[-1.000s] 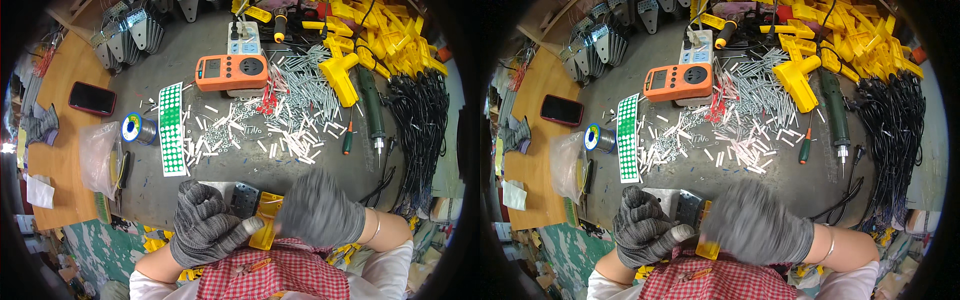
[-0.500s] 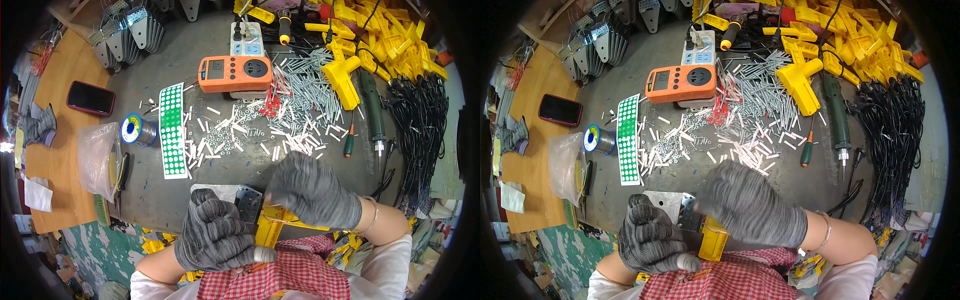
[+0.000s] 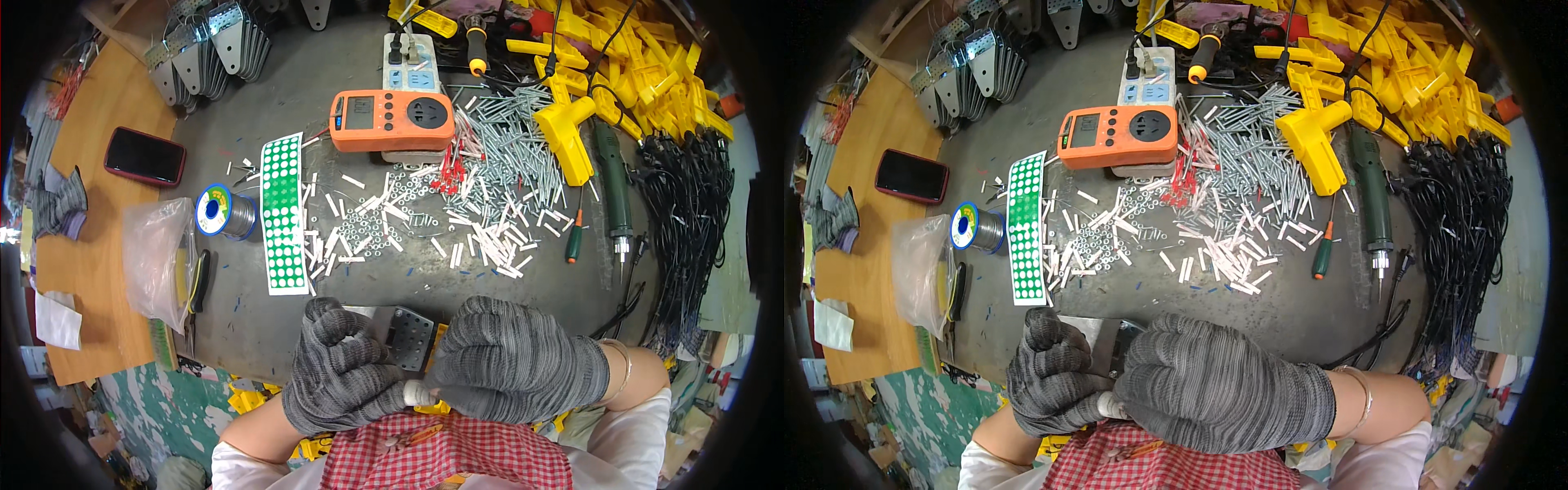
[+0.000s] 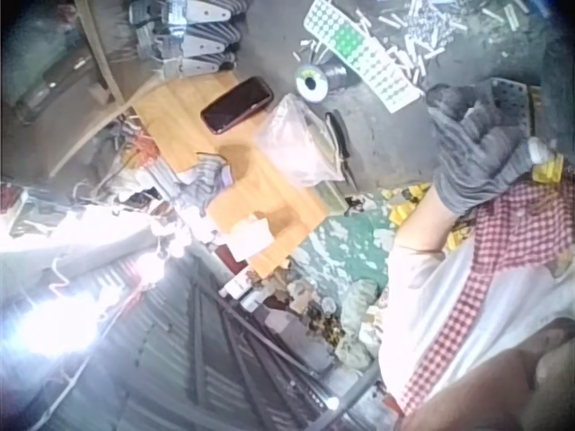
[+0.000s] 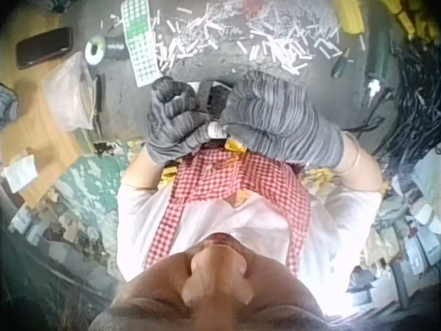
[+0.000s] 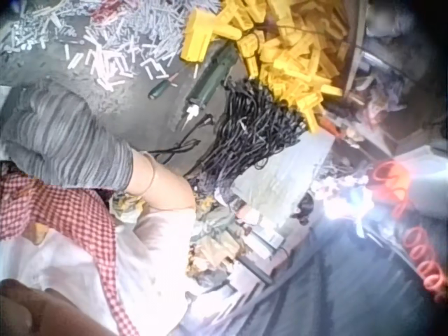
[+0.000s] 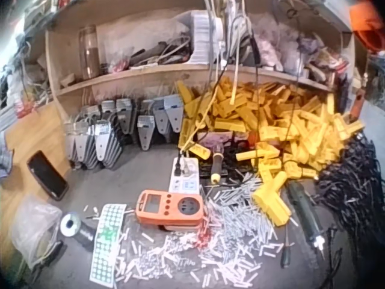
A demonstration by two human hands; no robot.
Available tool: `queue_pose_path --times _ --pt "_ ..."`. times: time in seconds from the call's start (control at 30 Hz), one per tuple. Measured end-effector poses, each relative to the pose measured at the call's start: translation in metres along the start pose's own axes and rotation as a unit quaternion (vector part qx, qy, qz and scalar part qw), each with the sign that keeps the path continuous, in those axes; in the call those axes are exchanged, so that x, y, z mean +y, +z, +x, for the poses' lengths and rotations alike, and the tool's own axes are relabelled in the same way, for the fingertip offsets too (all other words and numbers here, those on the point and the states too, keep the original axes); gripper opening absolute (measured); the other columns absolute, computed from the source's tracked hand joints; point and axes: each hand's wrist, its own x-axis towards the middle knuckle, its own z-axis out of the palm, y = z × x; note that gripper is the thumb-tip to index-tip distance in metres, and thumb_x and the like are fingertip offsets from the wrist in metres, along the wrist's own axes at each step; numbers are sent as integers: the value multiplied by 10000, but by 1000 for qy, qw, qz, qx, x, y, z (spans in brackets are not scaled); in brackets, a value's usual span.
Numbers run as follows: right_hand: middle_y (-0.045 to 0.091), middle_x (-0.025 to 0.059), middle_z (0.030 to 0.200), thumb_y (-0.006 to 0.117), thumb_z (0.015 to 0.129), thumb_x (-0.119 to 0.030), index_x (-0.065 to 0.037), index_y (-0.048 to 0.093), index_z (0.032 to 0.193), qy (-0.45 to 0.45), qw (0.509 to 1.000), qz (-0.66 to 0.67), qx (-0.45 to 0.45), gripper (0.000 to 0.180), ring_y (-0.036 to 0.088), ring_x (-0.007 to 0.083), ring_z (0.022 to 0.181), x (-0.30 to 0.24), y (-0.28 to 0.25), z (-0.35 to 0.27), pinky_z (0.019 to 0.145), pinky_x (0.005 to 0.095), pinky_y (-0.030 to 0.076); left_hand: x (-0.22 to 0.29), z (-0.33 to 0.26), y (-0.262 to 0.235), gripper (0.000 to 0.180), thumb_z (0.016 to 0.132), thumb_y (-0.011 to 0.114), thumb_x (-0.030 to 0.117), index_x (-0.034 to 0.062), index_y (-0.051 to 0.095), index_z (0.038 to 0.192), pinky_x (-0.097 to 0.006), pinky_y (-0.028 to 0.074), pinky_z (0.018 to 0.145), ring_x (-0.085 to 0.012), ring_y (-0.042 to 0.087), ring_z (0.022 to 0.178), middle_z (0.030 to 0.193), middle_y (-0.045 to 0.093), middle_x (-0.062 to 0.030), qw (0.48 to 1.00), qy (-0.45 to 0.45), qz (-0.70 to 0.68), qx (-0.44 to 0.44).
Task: The person assembles a yellow handheld electronic device by integrating internal components and electrical wires into the device housing, then fastens them with screws using an electric screwdriver and solders connections with a soldering iron.
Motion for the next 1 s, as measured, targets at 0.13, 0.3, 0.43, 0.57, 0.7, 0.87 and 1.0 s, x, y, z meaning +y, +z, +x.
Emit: queue_pose_path --times 0.13,0.3,0.43,0.57,0.7,0.87,1.0 --pt "569 114 750 605 879 -226 -49 641 813 0 978 -189 -92 193 577 279 719 6 -6 8 709 422 491 -4 4 -4 166 751 754 385 259 749 858 -394 365 712 -204 511 757 783 525 42 999 -6 -49 -15" --pt "589 138 737 610 904 -258 -32 636 788 127 946 -298 29 256 603 243 706 61 -27 -6 675 395 490 -3 7 -9 446 675 811 452 130 714 968 -409 437 801 -246 596 914 1014 659 -21 983 34 -136 -119" --pt "668 161 862 625 927 -293 -12 678 922 328 940 -20 -91 286 664 261 797 50 -63 7 701 369 512 -11 -1 12 677 678 799 480 132 628 1231 -452 430 902 -291 580 1051 1200 620 -70 975 -71 114 -180" --pt "682 207 1017 597 960 -300 -9 659 1123 311 930 -176 85 339 654 362 919 105 -65 13 827 414 521 -6 -5 10 669 711 782 459 130 615 1269 -474 420 931 -320 577 1078 1213 617 -122 963 -98 120 -222" --pt "663 234 1024 606 945 -324 -71 478 1382 319 862 -279 279 521 622 398 985 155 -69 76 876 444 510 -1 10 -2 566 734 783 413 105 650 1190 -460 436 901 -317 594 1012 1130 640 -134 963 -125 93 -221" --pt "641 176 958 705 858 -230 -74 624 1208 189 869 -390 240 392 626 374 915 193 -98 87 809 436 514 -25 60 32 325 799 740 249 80 661 1065 -450 471 857 -340 619 895 1033 670 -127 993 -39 56 -98" --pt "669 159 960 750 773 -91 -89 624 1140 34 880 -336 333 388 654 338 920 155 -75 67 826 414 538 -60 75 60 219 837 669 166 55 651 1026 -453 476 835 -341 616 925 989 660 -134 969 -23 244 -43"
